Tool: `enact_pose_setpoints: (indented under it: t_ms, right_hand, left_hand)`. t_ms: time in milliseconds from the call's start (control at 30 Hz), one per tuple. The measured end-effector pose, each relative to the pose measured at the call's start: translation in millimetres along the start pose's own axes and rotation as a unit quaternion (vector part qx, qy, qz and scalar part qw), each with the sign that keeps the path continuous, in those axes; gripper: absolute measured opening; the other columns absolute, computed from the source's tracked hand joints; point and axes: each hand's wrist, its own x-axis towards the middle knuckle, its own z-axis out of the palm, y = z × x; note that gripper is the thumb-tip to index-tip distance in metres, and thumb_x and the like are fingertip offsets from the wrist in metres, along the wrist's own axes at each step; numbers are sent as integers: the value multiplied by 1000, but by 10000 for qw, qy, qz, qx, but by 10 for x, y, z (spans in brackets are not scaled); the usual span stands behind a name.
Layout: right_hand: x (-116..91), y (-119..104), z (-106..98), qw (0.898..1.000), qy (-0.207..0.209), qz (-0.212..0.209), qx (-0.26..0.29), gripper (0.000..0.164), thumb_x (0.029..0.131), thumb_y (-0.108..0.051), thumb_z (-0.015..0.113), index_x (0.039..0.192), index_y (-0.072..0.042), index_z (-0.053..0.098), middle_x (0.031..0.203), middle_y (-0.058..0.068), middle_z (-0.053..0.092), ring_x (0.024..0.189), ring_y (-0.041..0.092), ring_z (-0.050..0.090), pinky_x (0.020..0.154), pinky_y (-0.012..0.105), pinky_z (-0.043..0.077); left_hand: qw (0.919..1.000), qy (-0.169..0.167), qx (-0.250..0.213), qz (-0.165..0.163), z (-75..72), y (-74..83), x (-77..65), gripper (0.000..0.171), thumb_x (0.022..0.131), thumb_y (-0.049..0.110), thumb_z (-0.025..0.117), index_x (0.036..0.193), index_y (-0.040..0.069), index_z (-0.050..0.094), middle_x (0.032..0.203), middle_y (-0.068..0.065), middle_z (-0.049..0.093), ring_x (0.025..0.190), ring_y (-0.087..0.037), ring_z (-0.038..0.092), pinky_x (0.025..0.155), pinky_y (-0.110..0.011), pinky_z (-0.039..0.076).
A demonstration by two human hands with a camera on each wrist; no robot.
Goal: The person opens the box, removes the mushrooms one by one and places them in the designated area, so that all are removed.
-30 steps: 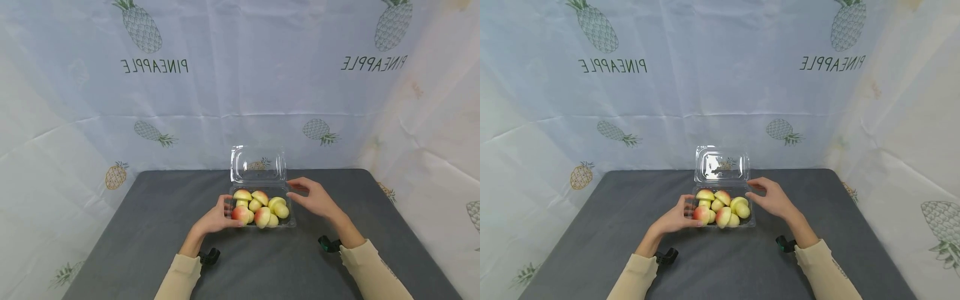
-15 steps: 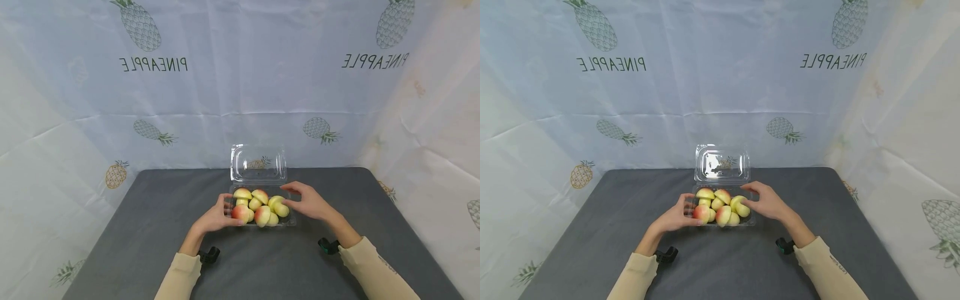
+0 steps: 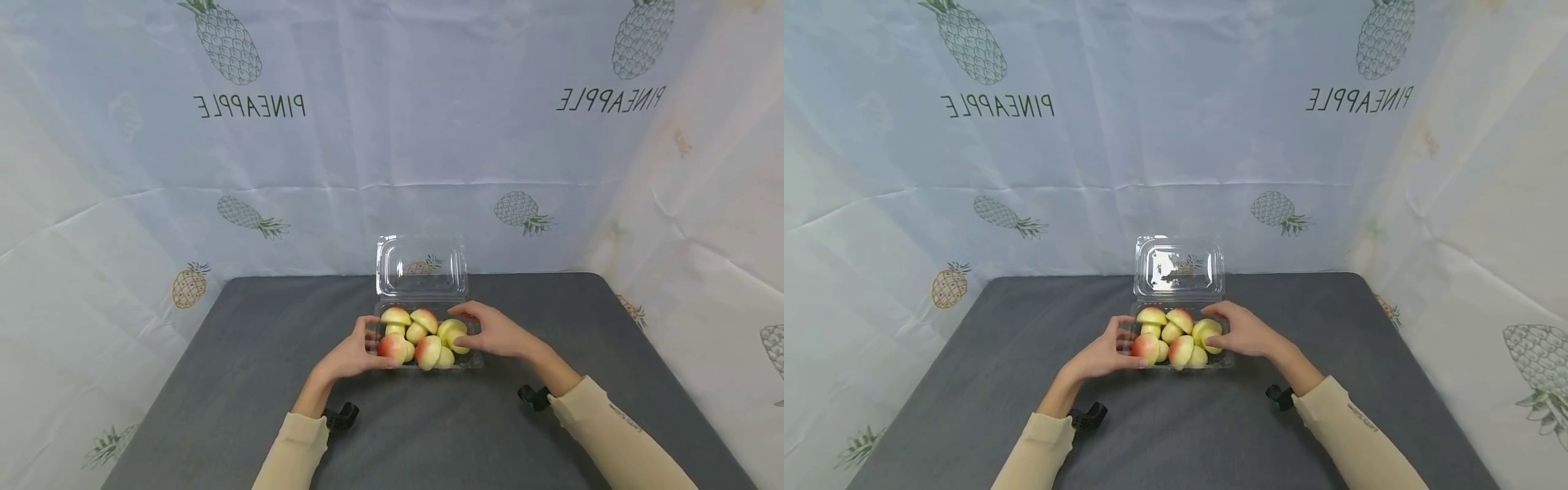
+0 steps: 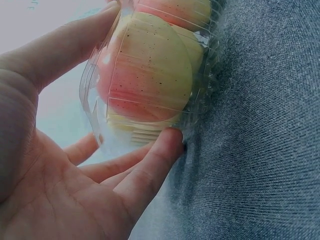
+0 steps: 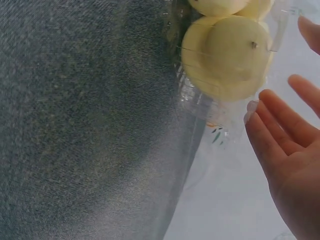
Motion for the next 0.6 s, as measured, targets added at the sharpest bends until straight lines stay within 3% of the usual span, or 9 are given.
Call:
enact_pose_setpoints:
  t_ms: [333, 600]
  right_hand:
    - [88, 58, 79, 9992, -156, -24, -370, 62, 94, -27, 75, 143, 3, 52, 142, 19, 54, 129, 39, 52, 103, 58, 44]
    - [170, 38, 162, 9982, -109, -28, -582, 56, 96, -30, 72, 139, 2, 57, 133, 18, 59, 108, 25, 59, 85, 43, 51]
  left_hand:
    - [10000, -10, -80, 9, 6, -16, 1, 97, 82, 28, 87, 153, 10, 24, 137, -21, 49, 124, -37, 55, 94, -53, 51]
    - [10000, -16, -93, -7, 2, -20, 9, 97, 82, 28, 87, 153, 10, 24, 138, -21, 49, 125, -37, 54, 94, -53, 51]
